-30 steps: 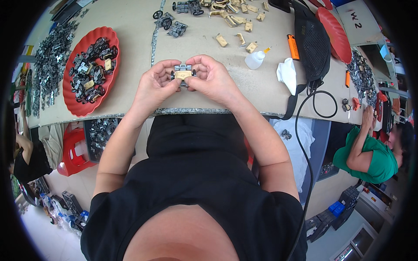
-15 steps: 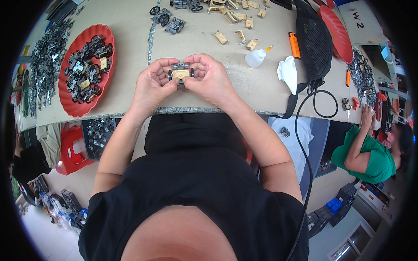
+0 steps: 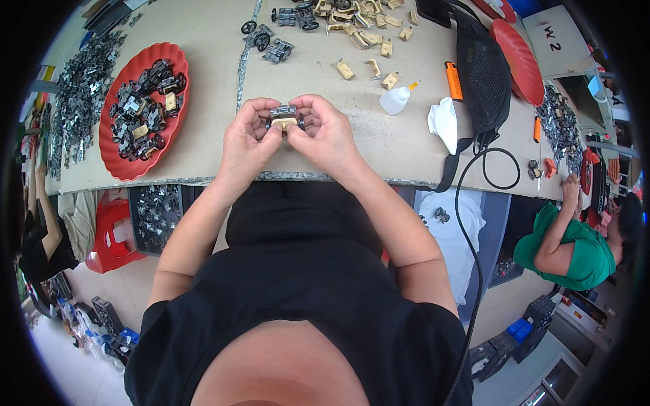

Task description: Applying glue to plastic components and assembling them on a manufacturing workbench.

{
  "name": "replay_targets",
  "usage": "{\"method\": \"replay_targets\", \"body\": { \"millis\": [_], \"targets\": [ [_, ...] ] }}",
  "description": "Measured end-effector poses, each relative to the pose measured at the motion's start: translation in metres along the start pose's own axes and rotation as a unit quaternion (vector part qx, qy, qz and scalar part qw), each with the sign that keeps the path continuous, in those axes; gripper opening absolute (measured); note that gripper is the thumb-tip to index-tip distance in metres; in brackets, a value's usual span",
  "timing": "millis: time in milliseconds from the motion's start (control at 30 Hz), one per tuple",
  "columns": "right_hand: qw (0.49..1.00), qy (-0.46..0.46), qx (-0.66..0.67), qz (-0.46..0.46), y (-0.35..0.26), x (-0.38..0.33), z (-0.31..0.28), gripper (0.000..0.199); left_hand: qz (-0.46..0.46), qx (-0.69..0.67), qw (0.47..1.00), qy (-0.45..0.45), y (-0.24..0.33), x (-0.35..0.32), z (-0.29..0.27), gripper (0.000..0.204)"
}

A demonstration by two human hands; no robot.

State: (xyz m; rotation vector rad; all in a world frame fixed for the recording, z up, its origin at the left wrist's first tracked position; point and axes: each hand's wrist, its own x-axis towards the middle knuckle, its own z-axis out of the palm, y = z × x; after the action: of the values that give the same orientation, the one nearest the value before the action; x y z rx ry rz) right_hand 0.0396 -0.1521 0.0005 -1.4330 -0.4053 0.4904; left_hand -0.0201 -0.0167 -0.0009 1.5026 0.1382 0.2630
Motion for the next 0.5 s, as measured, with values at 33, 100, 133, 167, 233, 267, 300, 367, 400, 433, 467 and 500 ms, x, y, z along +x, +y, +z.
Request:
{"method": "replay_targets", "body": {
  "millis": [33,100,133,167,233,267,300,367,400,433,467,500],
  "targets": [
    [1.000,-0.001,-0.006,-0.006,0.0007,-0.0005,0.0002,0.031,0.010,0.012,1.000,0.001,-0.0009,0.0002,0.0002,0.033],
    [1.000,-0.001,0.002,-0.013,0.0016,-0.0020,0.0006,0.031,0.027,0.037,0.999,0.004,-0.0026,-0.0009,0.0003,0.032],
    [1.000,0.000,0.016,-0.014,0.0018,-0.0031,0.0008,0.031,0.017,0.038,0.999,-0.008,-0.0021,-0.0018,0.0001,0.032],
    [0.999,0.002,0.030,-0.015,0.0021,-0.0036,0.0008,0.031,0.007,0.039,0.999,-0.020,-0.0001,-0.0023,-0.0002,0.031],
    [1.000,0.000,0.027,-0.014,0.0018,-0.0043,0.0007,0.031,-0.006,0.039,0.999,-0.033,0.0027,-0.0033,-0.0008,0.031],
    [1.000,0.000,0.025,-0.014,0.0021,-0.0049,0.0006,0.032,-0.010,0.038,0.999,-0.035,0.0034,-0.0038,-0.0010,0.032],
    [1.000,0.001,0.024,-0.013,0.0019,-0.0045,0.0008,0.032,-0.010,0.038,0.999,-0.036,0.0046,-0.0032,-0.0013,0.032],
    [1.000,0.005,0.021,-0.013,0.0027,-0.0048,0.0011,0.031,-0.007,0.036,0.999,-0.037,0.0027,-0.0033,-0.0008,0.034],
    [1.000,0.004,0.018,-0.014,0.0033,-0.0042,0.0009,0.033,-0.004,0.035,0.999,-0.037,0.0028,-0.0029,-0.0007,0.034],
    [1.000,0.004,0.015,-0.015,0.0041,-0.0034,0.0004,0.036,-0.014,0.019,0.999,-0.029,0.0040,-0.0024,-0.0002,0.034],
    [1.000,0.004,0.013,-0.016,0.0038,-0.0029,0.0001,0.038,-0.024,0.002,1.000,-0.020,0.0053,-0.0020,0.0006,0.034],
    [1.000,-0.009,-0.009,-0.022,-0.0011,-0.0028,0.0004,0.040,-0.035,-0.014,0.999,-0.009,0.0059,-0.0021,0.0001,0.033]
  ]
}}
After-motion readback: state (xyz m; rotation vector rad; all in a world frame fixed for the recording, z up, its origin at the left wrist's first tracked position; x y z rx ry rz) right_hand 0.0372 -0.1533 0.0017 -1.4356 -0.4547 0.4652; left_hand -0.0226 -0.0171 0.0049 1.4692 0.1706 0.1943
